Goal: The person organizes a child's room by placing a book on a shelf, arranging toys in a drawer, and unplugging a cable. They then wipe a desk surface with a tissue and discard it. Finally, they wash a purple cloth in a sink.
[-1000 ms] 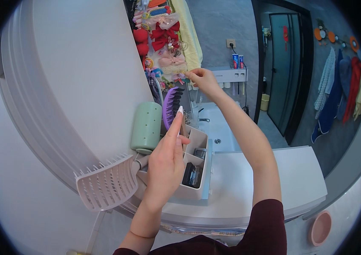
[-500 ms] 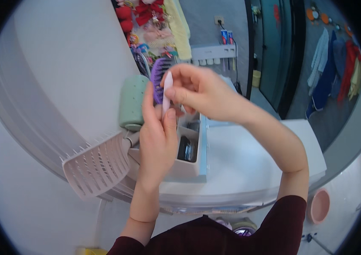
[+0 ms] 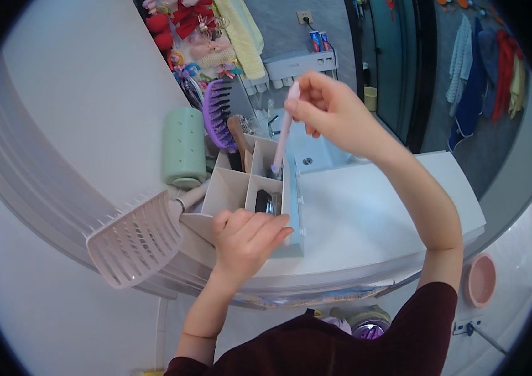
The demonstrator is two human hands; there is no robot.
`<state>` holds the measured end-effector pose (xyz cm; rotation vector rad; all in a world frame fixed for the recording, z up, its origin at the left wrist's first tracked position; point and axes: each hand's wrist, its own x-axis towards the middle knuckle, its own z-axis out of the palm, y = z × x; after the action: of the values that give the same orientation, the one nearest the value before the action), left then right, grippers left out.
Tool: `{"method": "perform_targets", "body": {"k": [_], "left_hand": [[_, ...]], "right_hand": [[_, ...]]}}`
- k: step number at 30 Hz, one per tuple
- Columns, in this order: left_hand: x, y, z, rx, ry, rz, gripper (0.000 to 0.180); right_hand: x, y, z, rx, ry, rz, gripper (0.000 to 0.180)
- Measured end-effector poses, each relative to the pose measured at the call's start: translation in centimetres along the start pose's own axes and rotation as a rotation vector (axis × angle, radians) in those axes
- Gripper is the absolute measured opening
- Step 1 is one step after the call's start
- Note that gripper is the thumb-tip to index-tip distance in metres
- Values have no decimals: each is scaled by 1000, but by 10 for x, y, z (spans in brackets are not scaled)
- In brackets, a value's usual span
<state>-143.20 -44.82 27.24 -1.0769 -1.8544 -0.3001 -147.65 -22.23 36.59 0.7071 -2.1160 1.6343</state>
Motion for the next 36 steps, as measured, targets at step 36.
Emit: {"method": "perform_targets", "body": {"k": [36], "left_hand": [[-153,265,-100,-2075,-793,-895,25]], "right_hand": [[-543,-185,180,-14,977,723,15]]}}
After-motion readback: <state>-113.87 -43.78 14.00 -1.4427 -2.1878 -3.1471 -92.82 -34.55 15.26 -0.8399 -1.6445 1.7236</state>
